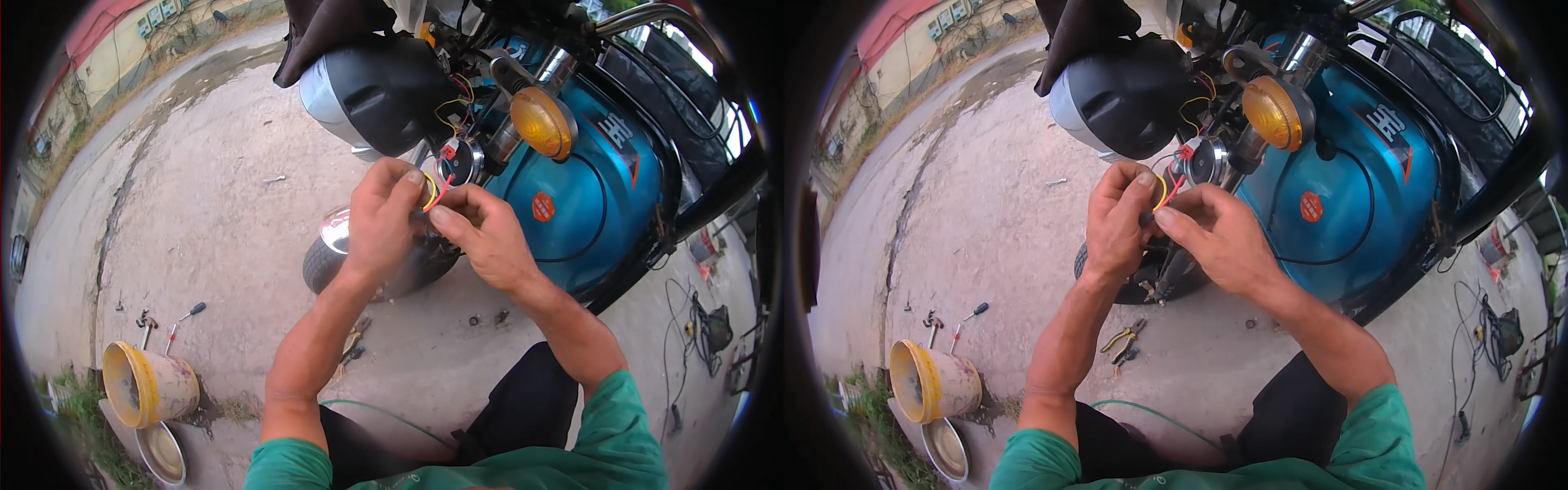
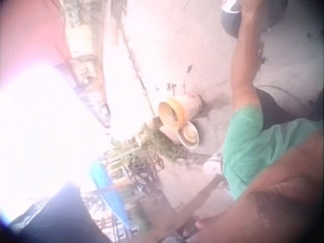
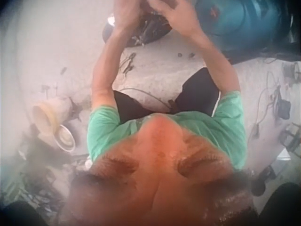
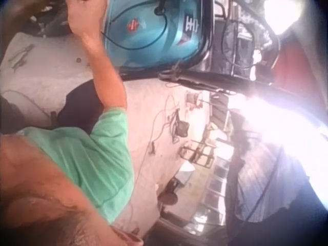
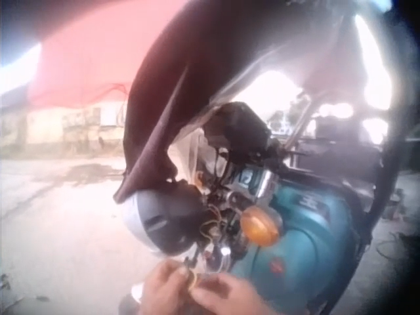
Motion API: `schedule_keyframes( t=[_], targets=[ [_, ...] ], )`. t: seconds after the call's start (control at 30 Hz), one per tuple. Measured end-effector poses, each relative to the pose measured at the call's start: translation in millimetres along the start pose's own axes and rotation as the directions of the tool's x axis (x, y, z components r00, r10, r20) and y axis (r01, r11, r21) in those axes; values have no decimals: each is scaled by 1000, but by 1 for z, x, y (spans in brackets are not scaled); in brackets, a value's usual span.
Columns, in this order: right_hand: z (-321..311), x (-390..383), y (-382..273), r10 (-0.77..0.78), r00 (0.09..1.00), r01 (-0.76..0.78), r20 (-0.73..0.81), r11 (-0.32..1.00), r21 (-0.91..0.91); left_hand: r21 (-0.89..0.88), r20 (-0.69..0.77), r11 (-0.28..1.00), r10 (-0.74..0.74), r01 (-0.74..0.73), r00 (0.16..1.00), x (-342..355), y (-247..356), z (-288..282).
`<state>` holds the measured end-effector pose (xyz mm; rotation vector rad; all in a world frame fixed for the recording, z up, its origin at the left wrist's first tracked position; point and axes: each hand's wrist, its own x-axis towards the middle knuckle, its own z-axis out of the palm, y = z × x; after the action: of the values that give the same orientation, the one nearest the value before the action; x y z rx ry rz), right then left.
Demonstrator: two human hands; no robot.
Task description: The person connects and tapes wires on a bicycle's front end, then works on components under the handlebars.
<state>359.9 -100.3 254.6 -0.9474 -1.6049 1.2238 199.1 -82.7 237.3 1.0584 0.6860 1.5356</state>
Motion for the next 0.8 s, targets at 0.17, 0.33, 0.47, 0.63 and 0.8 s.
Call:
schedule_keyframes(
  t=[0.17,0.33,0.47,0.63,0.8],
  targets=[
    [17,18,17,-69,992,80,-102,991,103,178,-5,976,127,-125,992,5,-5,-17],
    [24,24,48,-60,989,86,-137,976,198,248,40,963,96,-103,995,3,-9,-32],
    [29,23,38,-60,990,95,-131,955,280,438,149,877,143,-195,978,6,7,-43],
    [26,29,32,10,1000,-11,3,910,416,509,185,846,72,-158,980,10,21,-51],
    [36,36,34,35,991,-117,132,717,687,513,289,827,86,-230,954,12,26,-61]
  ],
)
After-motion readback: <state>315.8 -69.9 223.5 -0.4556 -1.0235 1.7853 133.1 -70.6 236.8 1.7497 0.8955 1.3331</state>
